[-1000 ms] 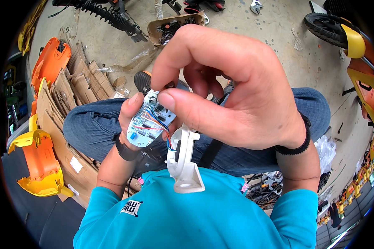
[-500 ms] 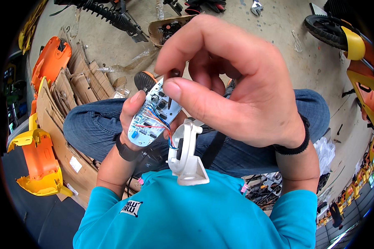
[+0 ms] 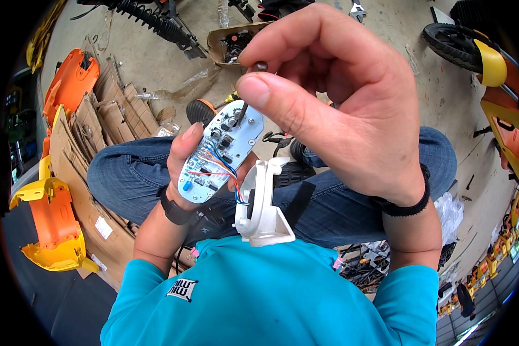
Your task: The person works on a circuit board with wires by hand and using a thin tool, touching various components and pointing to specific parts of the board.
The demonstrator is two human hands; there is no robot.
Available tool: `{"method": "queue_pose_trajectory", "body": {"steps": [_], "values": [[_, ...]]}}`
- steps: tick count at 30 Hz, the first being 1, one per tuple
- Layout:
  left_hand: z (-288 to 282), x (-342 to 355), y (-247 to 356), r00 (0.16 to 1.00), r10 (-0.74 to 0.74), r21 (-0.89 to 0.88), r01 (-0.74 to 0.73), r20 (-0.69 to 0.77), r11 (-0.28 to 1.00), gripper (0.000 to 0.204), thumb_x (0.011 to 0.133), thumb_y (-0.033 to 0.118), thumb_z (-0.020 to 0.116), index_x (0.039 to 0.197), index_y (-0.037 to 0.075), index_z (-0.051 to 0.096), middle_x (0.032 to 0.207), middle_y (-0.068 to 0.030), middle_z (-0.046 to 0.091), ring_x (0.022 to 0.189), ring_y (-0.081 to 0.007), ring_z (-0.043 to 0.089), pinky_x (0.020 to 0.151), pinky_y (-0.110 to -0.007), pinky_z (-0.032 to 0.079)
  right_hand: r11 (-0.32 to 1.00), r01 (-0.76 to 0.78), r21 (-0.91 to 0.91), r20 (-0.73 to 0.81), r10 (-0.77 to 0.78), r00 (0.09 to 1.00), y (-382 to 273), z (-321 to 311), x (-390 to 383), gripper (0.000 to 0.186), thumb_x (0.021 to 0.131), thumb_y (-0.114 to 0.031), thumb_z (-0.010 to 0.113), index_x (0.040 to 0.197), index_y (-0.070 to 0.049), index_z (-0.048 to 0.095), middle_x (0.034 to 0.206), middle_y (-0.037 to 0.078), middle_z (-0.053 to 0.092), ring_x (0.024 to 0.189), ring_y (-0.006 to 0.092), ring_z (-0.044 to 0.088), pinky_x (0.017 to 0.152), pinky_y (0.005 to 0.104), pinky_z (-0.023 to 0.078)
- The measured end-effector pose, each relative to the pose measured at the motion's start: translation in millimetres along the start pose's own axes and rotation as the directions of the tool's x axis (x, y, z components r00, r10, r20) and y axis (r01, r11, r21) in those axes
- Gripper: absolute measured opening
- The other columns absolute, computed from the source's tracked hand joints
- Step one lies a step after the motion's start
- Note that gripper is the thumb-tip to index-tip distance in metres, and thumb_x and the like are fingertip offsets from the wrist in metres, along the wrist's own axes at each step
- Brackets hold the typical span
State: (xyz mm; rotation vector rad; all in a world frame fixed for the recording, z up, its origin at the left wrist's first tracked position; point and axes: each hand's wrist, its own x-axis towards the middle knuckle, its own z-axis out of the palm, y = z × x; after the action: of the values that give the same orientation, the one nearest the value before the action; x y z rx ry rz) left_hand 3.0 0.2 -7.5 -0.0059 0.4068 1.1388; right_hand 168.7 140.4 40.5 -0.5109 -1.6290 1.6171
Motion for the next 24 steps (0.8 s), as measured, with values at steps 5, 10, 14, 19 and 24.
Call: {"method": "queue_pose_trajectory", "body": {"steps": [5, 10, 14, 19, 24], "values": [[-0.5, 1.3, 1.7, 1.0, -0.001, 0.044, 0.001, -0.013, 0.999, 0.073, 0.091, 0.056, 0.047, 0.128, -0.008, 0.051, 0.1, -0.0218, 0.064, 0.069, -0.0286, 0.062, 0.053, -0.034, 0.055, 1.0, 0.009, -0.01, 0.044, -0.009, 0.999, -2.5, 1.8, 0.9, 0.018, 0.088, -0.005, 0.066, 0.104, 0.001, 0.058, 0.096, 0.01, 0.061, 0.085, 0.0121, 0.058, 0.075, 0.0226, 0.046], [4.7, 0.8, 0.1, 1.0, 0.007, -0.065, -0.007, -0.001, 0.998, 0.069, 0.094, 0.052, 0.047, 0.121, -0.011, 0.054, 0.091, -0.0207, 0.067, 0.071, -0.0195, 0.068, 0.064, -0.025, 0.056, 0.999, -0.017, 0.032, 0.015, 0.017, 1.0, 1.5, 4.0, -1.1, 0.018, 0.088, -0.005, 0.066, 0.103, 0.001, 0.058, 0.097, 0.01, 0.061, 0.085, 0.0123, 0.058, 0.075, 0.0229, 0.046], [5.6, 1.2, -0.1, 1.0, 0.017, -0.063, -0.017, 0.005, 0.998, 0.069, 0.094, 0.052, 0.047, 0.122, -0.011, 0.054, 0.091, -0.0207, 0.067, 0.071, -0.0194, 0.068, 0.064, -0.025, 0.056, 1.0, -0.028, 0.003, 0.09, 0.027, 0.996, -1.3, -3.6, 0.1, 0.018, 0.088, -0.005, 0.067, 0.103, 0.001, 0.058, 0.096, 0.01, 0.061, 0.084, 0.0124, 0.058, 0.075, 0.023, 0.046], [0.3, 0.5, 0.3, 1.0, 0.007, 0.009, -0.007, -0.023, 1.0, 0.071, 0.092, 0.054, 0.047, 0.126, -0.008, 0.051, 0.096, -0.0227, 0.065, 0.07, -0.0274, 0.064, 0.054, -0.033, 0.055, 0.999, -0.018, 0.046, 0.034, 0.016, 0.999, -1.2, 6.1, 2.8, 0.018, 0.088, -0.006, 0.067, 0.102, 0.001, 0.058, 0.096, 0.01, 0.06, 0.084, 0.0122, 0.058, 0.074, 0.023, 0.046], [-2.7, -0.9, -0.2, 0.999, 0.011, 0.022, -0.01, -0.048, 1.0, 0.071, 0.091, 0.055, 0.048, 0.127, -0.007, 0.05, 0.099, -0.0245, 0.064, 0.069, -0.0322, 0.063, 0.048, -0.038, 0.055, 0.984, -0.131, -0.118, 0.148, 0.148, 0.978, -16.9, -0.8, 8.4, 0.018, 0.088, -0.006, 0.067, 0.102, 0.0, 0.058, 0.095, 0.009, 0.06, 0.083, 0.0122, 0.058, 0.074, 0.023, 0.046]]}}
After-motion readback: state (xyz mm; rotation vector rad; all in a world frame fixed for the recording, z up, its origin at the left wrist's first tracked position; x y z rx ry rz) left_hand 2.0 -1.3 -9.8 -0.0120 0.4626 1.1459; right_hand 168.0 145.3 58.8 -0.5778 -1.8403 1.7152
